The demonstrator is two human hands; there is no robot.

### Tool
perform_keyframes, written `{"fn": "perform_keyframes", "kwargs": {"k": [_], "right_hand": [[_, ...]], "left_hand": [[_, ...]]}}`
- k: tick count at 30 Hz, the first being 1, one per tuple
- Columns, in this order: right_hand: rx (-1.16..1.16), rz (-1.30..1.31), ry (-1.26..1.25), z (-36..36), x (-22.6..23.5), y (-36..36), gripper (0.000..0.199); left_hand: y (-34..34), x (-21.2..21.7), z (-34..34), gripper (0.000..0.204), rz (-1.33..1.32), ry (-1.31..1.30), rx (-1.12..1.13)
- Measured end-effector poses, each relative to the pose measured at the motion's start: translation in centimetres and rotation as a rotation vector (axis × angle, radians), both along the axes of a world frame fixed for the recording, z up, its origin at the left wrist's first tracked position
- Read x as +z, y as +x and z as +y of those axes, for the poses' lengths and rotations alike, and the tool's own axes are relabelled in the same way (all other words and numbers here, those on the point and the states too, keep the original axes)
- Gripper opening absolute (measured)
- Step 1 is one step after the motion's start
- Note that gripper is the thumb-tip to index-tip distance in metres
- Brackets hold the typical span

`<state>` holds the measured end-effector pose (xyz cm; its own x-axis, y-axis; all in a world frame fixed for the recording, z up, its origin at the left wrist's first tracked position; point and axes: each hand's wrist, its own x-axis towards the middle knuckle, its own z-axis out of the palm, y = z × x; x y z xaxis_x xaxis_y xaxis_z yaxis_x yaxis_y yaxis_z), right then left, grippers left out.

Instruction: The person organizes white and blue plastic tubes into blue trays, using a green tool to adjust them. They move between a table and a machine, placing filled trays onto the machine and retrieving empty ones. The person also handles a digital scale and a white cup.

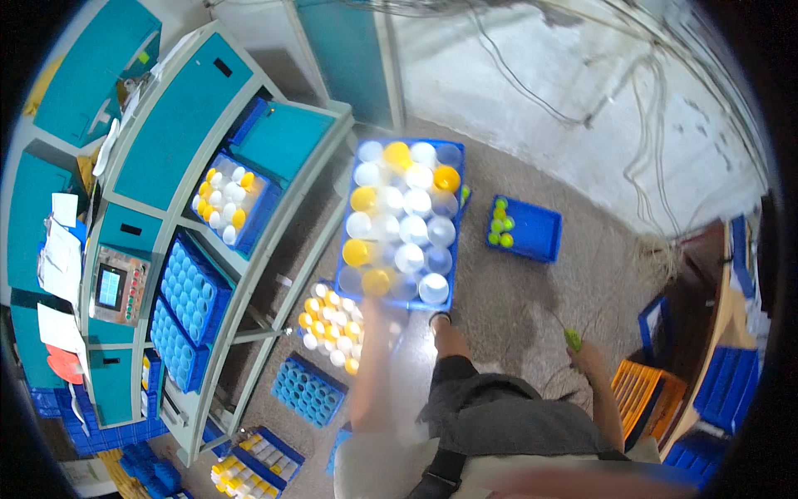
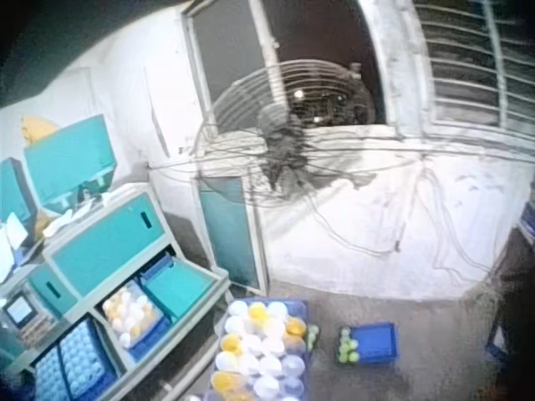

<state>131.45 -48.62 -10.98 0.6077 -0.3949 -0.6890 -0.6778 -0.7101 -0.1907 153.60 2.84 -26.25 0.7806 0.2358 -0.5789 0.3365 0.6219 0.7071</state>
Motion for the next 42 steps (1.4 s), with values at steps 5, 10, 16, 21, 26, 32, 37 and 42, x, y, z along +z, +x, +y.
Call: {"fn": "perform_keyframes", "kwargs": {"k": [5, 10, 16, 21, 26, 32, 37, 42], "right_hand": [[-0.070, 0.045, 0.037, 3.6, -0.3, 8.1, 0.039], [-0.075, 0.135, -0.060, 5.1, 0.3, 10.9, 0.038], [-0.151, 0.010, -0.053, 7.1, 1.6, 13.3, 0.047], [-0.118, -0.348, 0.035, 8.9, 1.6, 15.1, 0.054], [0.138, -0.191, 0.006, 9.9, -2.0, 15.3, 0.065], [0.510, -0.243, 0.184, 13.8, -6.6, 12.5, 0.077], [0.564, -0.129, 0.585, 19.5, -4.6, 13.0, 0.066], [0.689, -0.078, 0.802, 26.9, -4.7, 13.6, 0.050]], "left_hand": [[26.1, -0.5, 2.4, 0.039, -0.005, 0.342, 0.202], [41.5, 6.4, 3.3, 0.070, -0.019, -0.006, 0.585], [47.6, 10.9, 7.7, 0.080, -0.080, -0.016, 0.582], [32.0, 3.3, 6.0, 0.043, 0.012, 0.263, -0.100], [1.5, -6.6, 4.4, 0.039, 0.288, 0.251, -0.768], [-35.7, -12.6, 8.4, 0.023, 0.690, 0.413, -0.174], [-50.3, -12.0, 16.3, 0.021, 0.949, 0.817, -0.334], [-48.0, -10.4, 21.4, 0.026, 0.799, 0.864, -0.115]]}}
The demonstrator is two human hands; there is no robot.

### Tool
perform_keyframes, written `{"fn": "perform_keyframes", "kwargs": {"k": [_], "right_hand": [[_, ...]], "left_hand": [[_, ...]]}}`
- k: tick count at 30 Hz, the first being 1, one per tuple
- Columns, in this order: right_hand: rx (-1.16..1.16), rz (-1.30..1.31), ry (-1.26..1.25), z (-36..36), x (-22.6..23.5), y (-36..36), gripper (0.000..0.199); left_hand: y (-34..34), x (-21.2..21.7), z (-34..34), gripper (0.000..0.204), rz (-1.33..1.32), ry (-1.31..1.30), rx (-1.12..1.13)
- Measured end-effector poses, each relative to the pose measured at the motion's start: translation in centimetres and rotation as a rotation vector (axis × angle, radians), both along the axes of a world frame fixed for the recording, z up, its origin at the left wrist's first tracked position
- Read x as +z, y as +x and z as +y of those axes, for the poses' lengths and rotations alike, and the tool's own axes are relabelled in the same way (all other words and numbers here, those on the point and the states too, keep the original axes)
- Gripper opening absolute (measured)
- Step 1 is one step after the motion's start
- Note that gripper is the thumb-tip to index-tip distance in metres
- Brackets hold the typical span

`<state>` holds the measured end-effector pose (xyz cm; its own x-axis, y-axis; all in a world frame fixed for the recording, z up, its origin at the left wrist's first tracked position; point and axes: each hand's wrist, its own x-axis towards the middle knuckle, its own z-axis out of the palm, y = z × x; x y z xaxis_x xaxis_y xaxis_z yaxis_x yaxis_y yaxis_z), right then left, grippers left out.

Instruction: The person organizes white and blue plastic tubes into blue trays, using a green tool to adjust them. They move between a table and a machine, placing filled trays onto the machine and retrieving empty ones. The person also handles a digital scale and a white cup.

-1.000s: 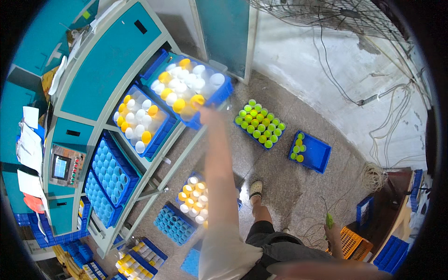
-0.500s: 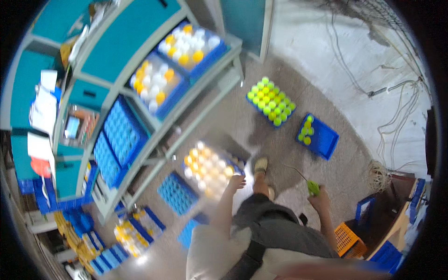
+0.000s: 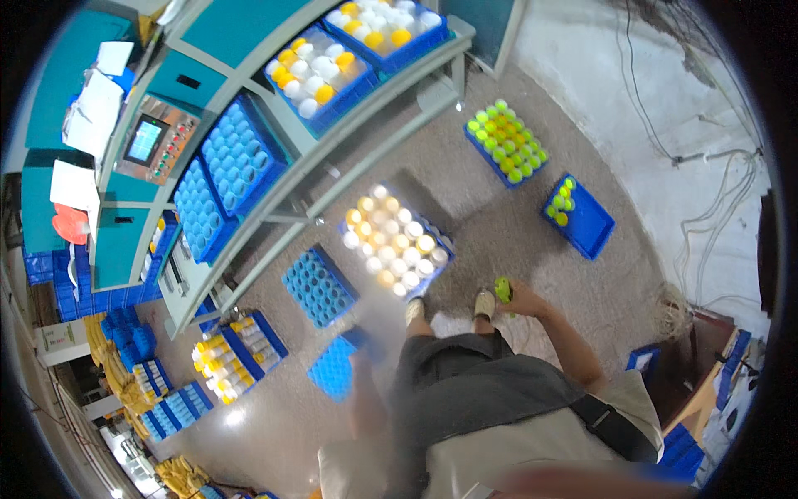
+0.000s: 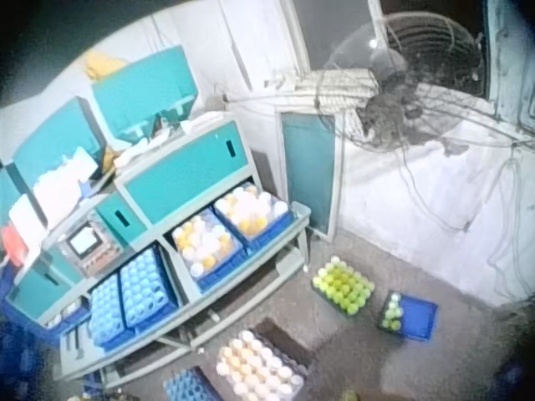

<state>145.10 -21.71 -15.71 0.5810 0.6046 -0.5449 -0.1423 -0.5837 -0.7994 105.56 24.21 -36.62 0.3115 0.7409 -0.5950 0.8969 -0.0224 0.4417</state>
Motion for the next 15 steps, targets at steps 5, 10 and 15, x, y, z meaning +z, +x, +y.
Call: {"fn": "perform_keyframes", "kwargs": {"k": [5, 10, 15], "right_hand": [[0.039, 0.129, 0.048, 9.0, -2.3, 1.1, 0.027], [0.110, 0.093, -0.015, 20.9, -1.3, 1.8, 0.037], [-0.104, 0.192, -0.140, 36.7, 3.2, -1.0, 0.050]], "left_hand": [[10.9, 9.8, 10.5, 0.037, -0.169, 0.391, -0.035], [26.1, 19.6, 33.9, 0.058, -0.312, 0.819, -0.114], [42.2, 24.4, 57.1, 0.061, -0.576, 1.082, -0.271]]}}
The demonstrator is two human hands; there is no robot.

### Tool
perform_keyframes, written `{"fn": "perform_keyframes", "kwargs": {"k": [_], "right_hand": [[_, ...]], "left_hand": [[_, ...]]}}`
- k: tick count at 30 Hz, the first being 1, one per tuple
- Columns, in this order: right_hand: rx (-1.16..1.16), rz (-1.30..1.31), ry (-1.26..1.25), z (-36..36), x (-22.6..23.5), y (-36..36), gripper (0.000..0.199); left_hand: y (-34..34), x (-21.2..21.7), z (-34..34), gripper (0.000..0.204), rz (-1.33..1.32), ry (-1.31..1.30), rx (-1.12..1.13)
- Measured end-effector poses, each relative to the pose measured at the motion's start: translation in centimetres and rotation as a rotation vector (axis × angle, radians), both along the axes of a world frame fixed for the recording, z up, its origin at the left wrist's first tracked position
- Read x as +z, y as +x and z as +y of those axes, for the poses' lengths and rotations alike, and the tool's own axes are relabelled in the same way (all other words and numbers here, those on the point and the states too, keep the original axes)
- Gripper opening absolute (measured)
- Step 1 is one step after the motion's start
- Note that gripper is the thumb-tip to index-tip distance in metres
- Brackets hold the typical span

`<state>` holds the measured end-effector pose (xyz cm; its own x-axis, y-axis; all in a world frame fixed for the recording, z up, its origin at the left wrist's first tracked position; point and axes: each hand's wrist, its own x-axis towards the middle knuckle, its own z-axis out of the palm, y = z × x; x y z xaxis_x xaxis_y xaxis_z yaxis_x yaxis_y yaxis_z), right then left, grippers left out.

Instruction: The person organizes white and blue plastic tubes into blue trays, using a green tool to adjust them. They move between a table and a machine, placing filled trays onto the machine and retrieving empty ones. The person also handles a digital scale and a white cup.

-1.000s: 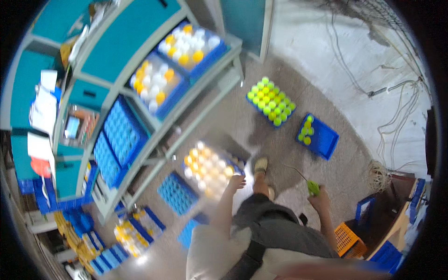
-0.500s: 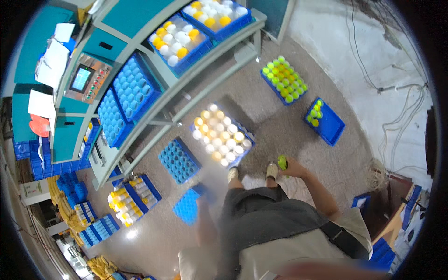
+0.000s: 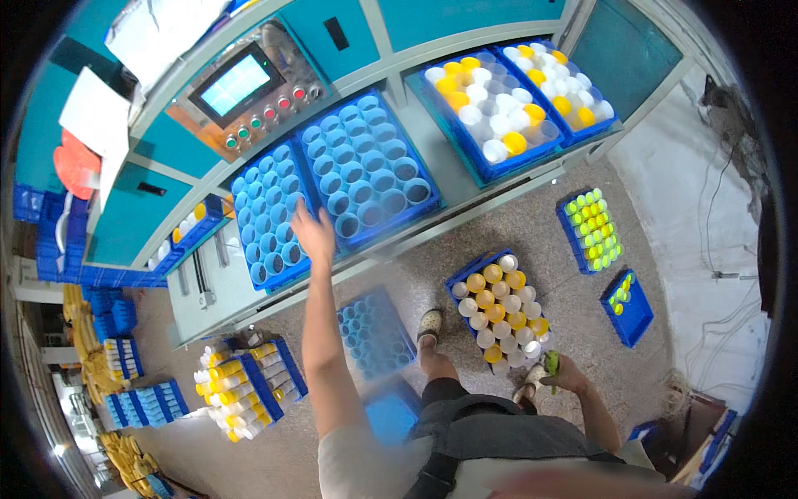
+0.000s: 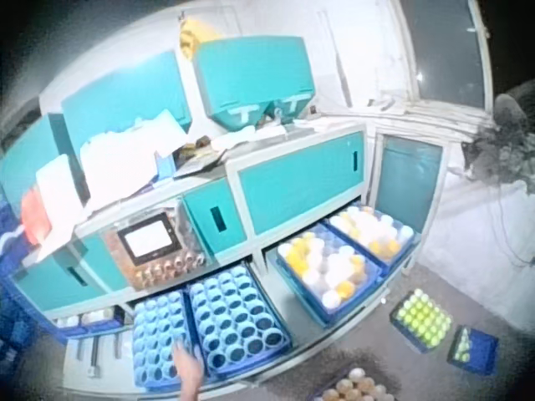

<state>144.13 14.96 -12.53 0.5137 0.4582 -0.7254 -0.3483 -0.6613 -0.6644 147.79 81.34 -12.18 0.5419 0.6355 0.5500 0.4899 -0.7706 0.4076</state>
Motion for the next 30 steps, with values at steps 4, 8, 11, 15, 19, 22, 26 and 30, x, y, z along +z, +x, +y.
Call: {"fn": "perform_keyframes", "kwargs": {"k": [4, 8, 11, 15, 19, 22, 26, 30], "right_hand": [[0.045, -0.008, -0.054, 7.5, 3.6, -0.6, 0.046], [-0.048, 0.013, -0.182, 10.6, 4.5, -0.7, 0.044], [-0.063, -0.010, -0.224, 11.8, 4.4, -1.0, 0.046], [-0.097, -0.094, -0.240, 12.7, 4.8, -2.2, 0.047], [-0.203, -0.126, -0.237, 12.2, 6.4, -4.7, 0.045], [-0.196, -0.177, -0.316, 10.5, 7.6, -8.0, 0.045], [-0.290, -0.223, -0.281, 6.9, 8.0, -15.0, 0.043], [-0.446, -0.327, -0.043, 1.4, 6.8, -24.0, 0.040]], "left_hand": [[9.2, 4.3, 11.3, 0.092, 0.135, -0.217, 0.044], [13.6, 6.9, 17.7, 0.097, 0.255, -0.311, 0.145], [14.5, 6.5, 19.3, 0.099, 0.267, -0.302, 0.134], [14.4, 5.6, 19.5, 0.102, 0.224, -0.342, 0.167], [14.1, 5.5, 19.3, 0.100, 0.153, -0.324, 0.076], [12.6, 4.1, 15.1, 0.080, 0.122, -0.348, 0.014], [5.3, -1.3, -3.8, 0.029, 0.155, -0.318, -0.327], [-8.7, -3.8, -32.0, 0.037, 0.181, -0.516, -0.761]]}}
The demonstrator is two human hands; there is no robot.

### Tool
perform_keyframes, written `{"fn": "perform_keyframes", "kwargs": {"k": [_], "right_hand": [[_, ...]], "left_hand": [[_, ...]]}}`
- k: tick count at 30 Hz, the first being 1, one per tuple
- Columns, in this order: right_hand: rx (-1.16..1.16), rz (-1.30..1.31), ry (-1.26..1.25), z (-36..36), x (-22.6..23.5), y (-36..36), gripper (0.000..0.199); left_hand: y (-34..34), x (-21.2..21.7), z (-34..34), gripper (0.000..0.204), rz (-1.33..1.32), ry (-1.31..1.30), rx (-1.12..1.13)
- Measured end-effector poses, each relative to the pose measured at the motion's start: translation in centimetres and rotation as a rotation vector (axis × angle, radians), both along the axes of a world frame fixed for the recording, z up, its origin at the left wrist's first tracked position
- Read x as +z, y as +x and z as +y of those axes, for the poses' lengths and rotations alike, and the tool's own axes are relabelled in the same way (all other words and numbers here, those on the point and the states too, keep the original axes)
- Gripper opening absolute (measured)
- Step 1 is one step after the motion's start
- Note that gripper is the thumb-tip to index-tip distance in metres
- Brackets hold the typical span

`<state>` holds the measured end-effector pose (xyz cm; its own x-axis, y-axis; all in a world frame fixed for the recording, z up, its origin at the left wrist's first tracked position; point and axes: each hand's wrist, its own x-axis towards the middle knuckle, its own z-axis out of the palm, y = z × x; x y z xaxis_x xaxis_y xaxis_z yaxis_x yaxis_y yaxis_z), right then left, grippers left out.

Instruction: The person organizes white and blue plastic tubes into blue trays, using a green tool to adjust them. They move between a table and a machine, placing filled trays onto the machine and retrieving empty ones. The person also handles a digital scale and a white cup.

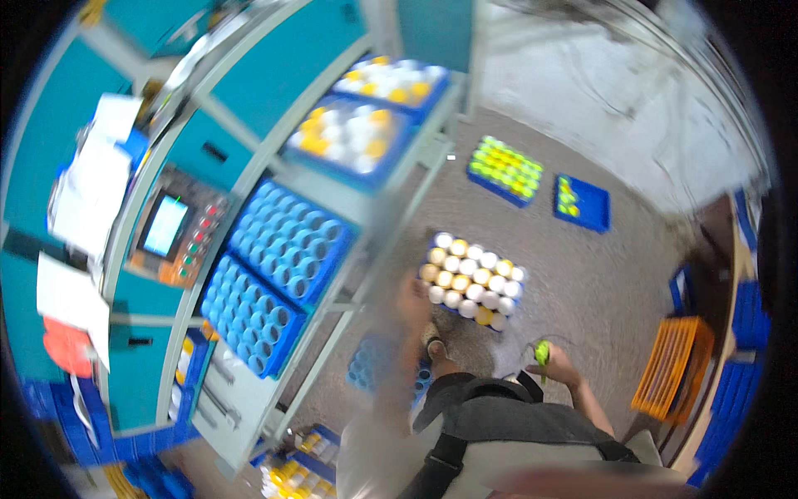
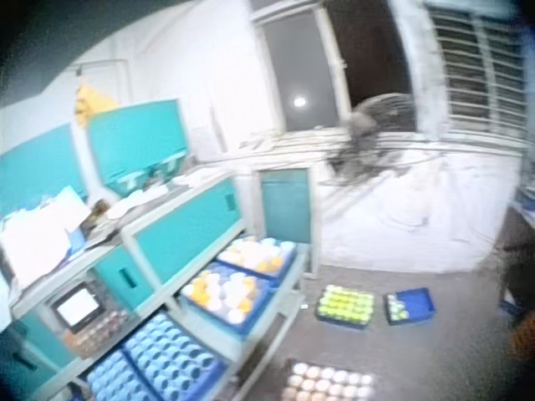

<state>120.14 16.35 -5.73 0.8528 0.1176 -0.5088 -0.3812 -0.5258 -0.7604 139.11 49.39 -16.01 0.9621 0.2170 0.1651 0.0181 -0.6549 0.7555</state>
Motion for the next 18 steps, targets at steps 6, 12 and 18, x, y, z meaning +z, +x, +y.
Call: {"fn": "perform_keyframes", "kwargs": {"k": [6, 12, 18], "right_hand": [[-0.546, -0.023, 0.363, -12.3, -2.4, -19.3, 0.031], [-1.052, -0.214, 0.276, -22.5, -3.3, -41.1, 0.035], [-1.335, -0.161, 0.133, -28.9, -2.4, -53.0, 0.067]], "left_hand": [[-19.6, -2.6, -29.9, 0.050, 0.024, 0.058, -1.243], [-26.0, -16.5, -38.7, 0.050, 0.992, 0.114, -1.268], [-26.6, -23.8, -38.8, 0.033, 1.360, 0.406, -0.941]]}}
